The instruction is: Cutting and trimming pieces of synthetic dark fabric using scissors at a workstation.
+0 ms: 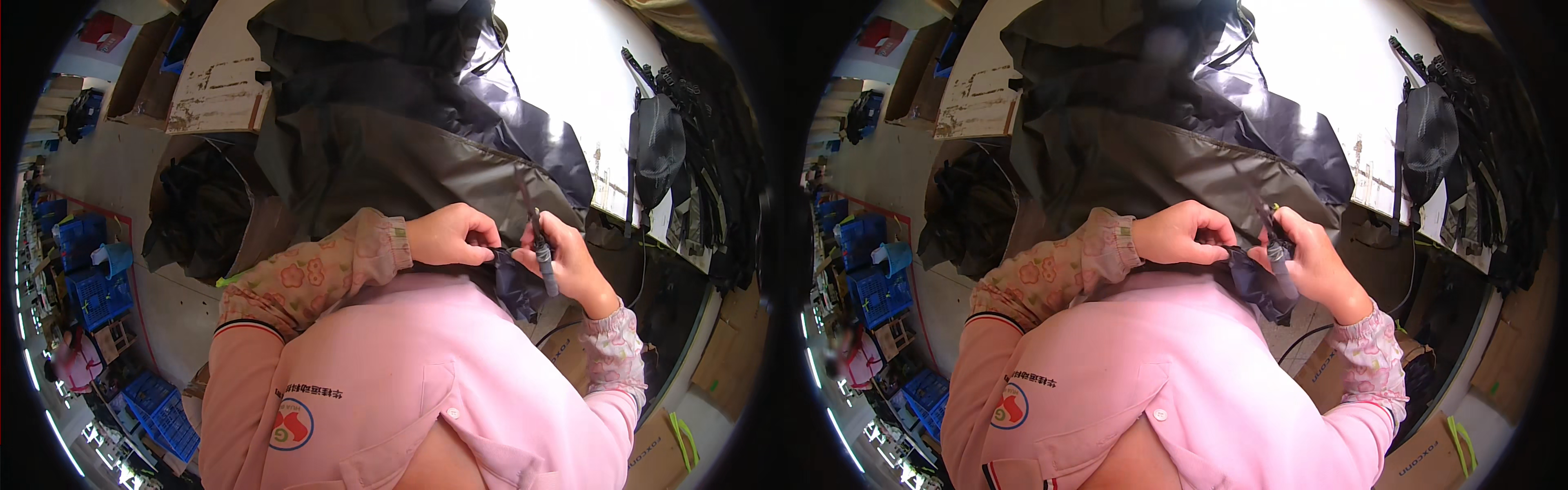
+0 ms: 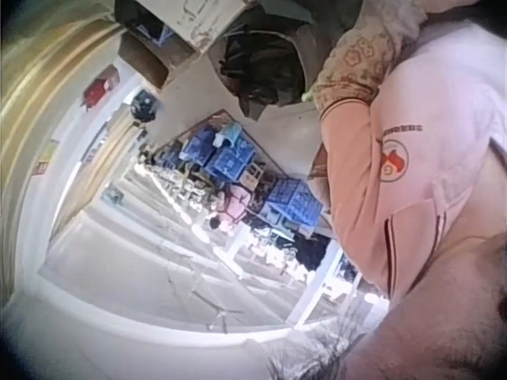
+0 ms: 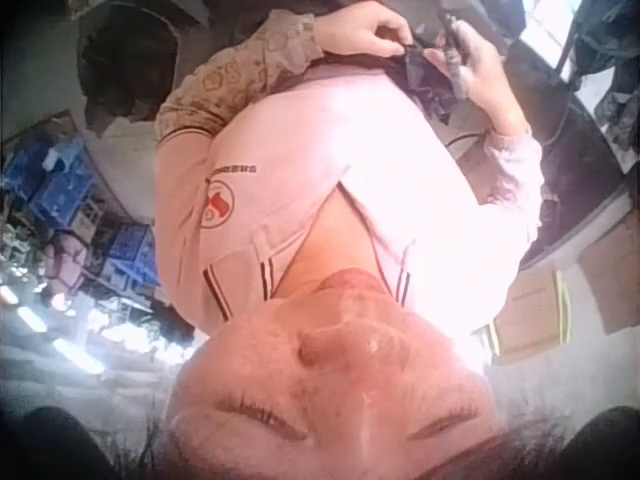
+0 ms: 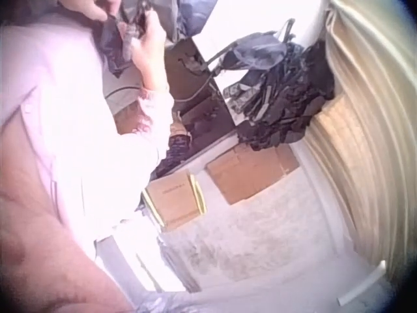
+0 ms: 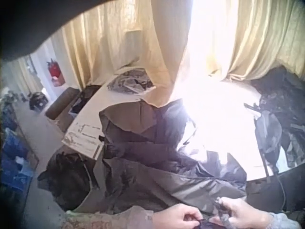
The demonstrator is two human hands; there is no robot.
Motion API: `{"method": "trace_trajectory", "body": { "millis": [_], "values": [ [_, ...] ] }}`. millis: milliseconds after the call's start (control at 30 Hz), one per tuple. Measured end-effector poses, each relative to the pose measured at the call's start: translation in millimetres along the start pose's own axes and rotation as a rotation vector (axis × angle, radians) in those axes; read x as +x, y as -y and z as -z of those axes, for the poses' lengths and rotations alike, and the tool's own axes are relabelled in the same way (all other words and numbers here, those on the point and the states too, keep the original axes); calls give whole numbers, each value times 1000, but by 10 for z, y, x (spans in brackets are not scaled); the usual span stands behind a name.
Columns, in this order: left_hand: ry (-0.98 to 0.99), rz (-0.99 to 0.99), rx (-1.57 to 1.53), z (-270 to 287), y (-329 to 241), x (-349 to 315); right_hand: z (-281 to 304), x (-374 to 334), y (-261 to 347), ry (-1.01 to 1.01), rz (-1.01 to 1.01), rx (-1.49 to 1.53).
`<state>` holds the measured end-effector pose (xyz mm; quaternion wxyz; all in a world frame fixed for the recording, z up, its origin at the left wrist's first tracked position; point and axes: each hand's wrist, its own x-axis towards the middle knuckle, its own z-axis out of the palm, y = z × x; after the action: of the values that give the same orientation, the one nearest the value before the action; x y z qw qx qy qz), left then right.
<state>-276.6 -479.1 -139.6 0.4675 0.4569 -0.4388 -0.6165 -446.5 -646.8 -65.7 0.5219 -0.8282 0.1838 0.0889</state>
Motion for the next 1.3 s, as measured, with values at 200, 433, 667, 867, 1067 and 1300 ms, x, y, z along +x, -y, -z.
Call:
{"method": "trace_trajectory", "body": {
  "millis": [200, 433, 667, 867, 1067, 1300],
  "values": [
    [-61, 68, -112, 5, 47, 13, 356, -165, 165, -23, 207, -752],
    [-47, 104, -132, 8, 28, 10, 422, -273, 231, 79, 159, -889],
    [-39, 83, -79, -3, 14, 23, 417, -281, 210, 75, 154, -913],
    [-48, 43, -30, 21, 18, 27, 471, -324, 131, 77, 133, -959],
    [-74, 42, -44, 25, 27, -19, 362, -248, 84, -49, 96, -657],
    [-293, -219, 344, 257, -86, -410, -280, 26, -33, 58, -63, -79]
  ]
}}
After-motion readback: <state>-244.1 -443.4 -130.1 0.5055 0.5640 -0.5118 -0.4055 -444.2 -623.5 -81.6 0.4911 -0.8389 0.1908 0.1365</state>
